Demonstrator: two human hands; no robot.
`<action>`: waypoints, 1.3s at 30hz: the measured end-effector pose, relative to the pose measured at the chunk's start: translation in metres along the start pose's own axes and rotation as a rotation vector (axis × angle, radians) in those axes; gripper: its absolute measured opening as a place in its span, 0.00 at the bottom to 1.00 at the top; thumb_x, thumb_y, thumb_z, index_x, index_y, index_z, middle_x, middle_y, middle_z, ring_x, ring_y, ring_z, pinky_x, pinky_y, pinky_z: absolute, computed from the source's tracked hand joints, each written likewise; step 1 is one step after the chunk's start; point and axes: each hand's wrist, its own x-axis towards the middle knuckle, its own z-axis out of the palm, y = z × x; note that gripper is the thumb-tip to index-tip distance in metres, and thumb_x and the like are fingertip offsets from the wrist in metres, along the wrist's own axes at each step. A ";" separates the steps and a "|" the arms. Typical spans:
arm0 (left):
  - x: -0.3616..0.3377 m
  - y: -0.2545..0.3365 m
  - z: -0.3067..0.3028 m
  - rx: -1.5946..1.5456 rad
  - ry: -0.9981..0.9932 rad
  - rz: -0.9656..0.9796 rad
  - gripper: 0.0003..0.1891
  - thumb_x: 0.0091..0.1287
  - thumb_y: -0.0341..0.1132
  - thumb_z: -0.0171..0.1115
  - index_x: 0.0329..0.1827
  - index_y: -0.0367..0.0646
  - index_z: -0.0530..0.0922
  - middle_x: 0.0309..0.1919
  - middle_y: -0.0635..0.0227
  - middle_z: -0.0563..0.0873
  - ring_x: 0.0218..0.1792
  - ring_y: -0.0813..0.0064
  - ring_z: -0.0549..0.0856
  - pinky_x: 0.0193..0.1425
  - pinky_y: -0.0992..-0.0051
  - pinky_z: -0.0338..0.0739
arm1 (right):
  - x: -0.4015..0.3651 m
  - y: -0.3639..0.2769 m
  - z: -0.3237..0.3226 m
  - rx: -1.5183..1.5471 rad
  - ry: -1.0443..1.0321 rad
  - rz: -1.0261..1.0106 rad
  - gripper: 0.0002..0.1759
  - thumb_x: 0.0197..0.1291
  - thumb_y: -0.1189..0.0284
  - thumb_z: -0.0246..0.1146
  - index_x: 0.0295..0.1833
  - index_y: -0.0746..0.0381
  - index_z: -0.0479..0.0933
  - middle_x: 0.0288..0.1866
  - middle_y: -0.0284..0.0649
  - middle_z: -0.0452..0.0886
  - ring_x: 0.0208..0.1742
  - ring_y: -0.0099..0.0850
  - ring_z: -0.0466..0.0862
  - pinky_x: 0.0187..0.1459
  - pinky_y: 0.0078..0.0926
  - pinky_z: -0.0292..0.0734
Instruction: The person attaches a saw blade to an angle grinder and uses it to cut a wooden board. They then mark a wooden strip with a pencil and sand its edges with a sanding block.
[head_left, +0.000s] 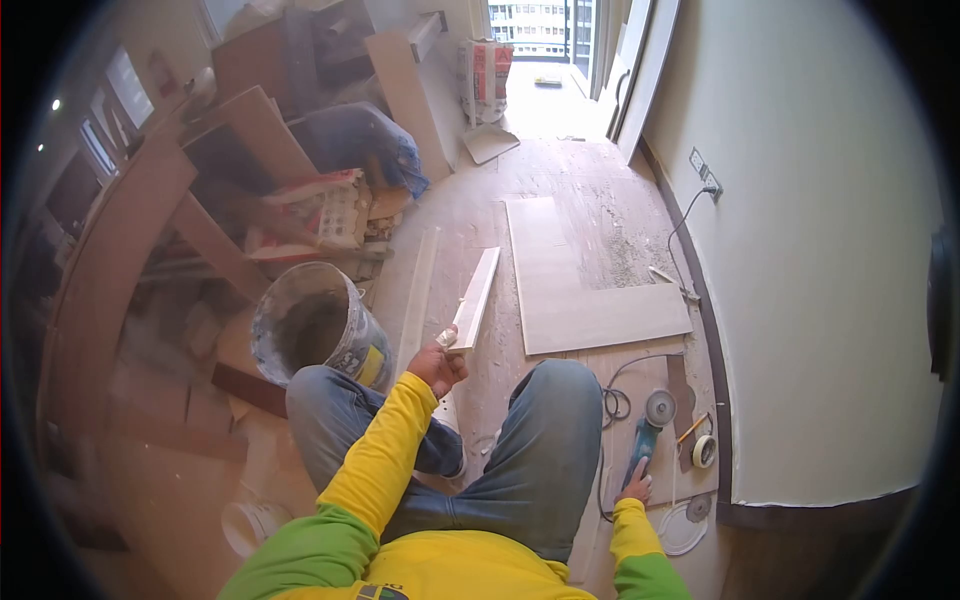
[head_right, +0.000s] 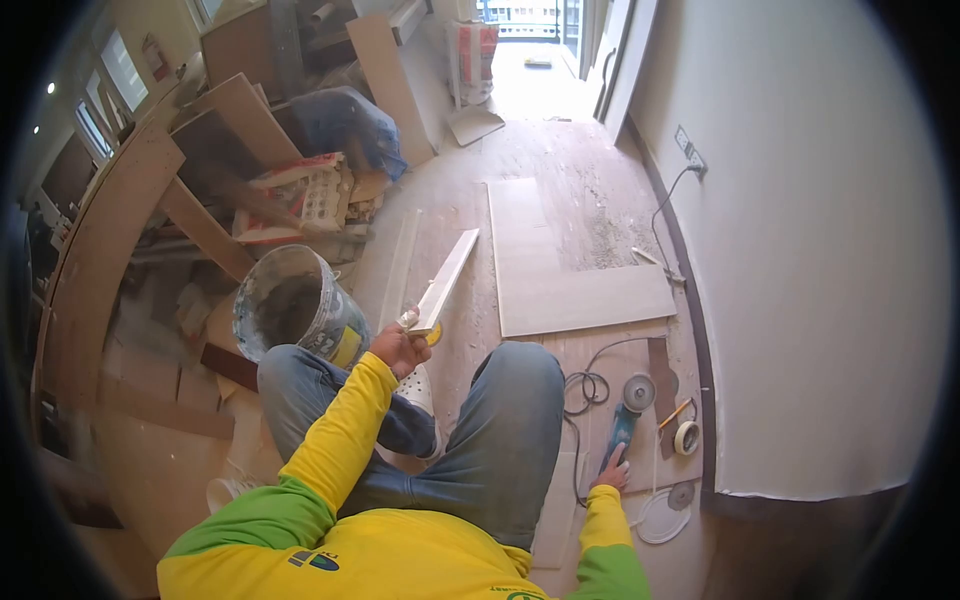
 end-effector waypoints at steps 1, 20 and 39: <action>-0.002 -0.002 -0.001 0.035 -0.020 -0.002 0.16 0.70 0.48 0.63 0.49 0.45 0.78 0.32 0.69 0.82 0.24 0.78 0.76 0.32 0.74 0.73 | 0.001 -0.001 0.002 -0.029 0.015 0.019 0.63 0.50 0.77 0.70 0.81 0.40 0.33 0.61 0.51 0.69 0.61 0.50 0.74 0.62 0.46 0.70; -0.003 0.072 0.045 0.221 0.020 -0.033 0.11 0.70 0.44 0.62 0.36 0.48 0.75 0.24 0.76 0.71 0.20 0.80 0.66 0.26 0.73 0.67 | 0.014 -0.066 -0.185 1.124 0.361 -0.108 0.41 0.49 0.73 0.69 0.71 0.68 0.63 0.63 0.58 0.74 0.63 0.47 0.78 0.64 0.36 0.72; -0.046 0.020 0.012 0.457 -0.229 0.454 0.17 0.74 0.42 0.60 0.53 0.36 0.77 0.37 0.69 0.84 0.34 0.81 0.80 0.39 0.78 0.77 | -0.008 -0.464 -0.346 1.398 -0.695 -0.477 0.36 0.65 0.50 0.60 0.67 0.67 0.68 0.55 0.48 0.80 0.49 0.36 0.83 0.47 0.32 0.79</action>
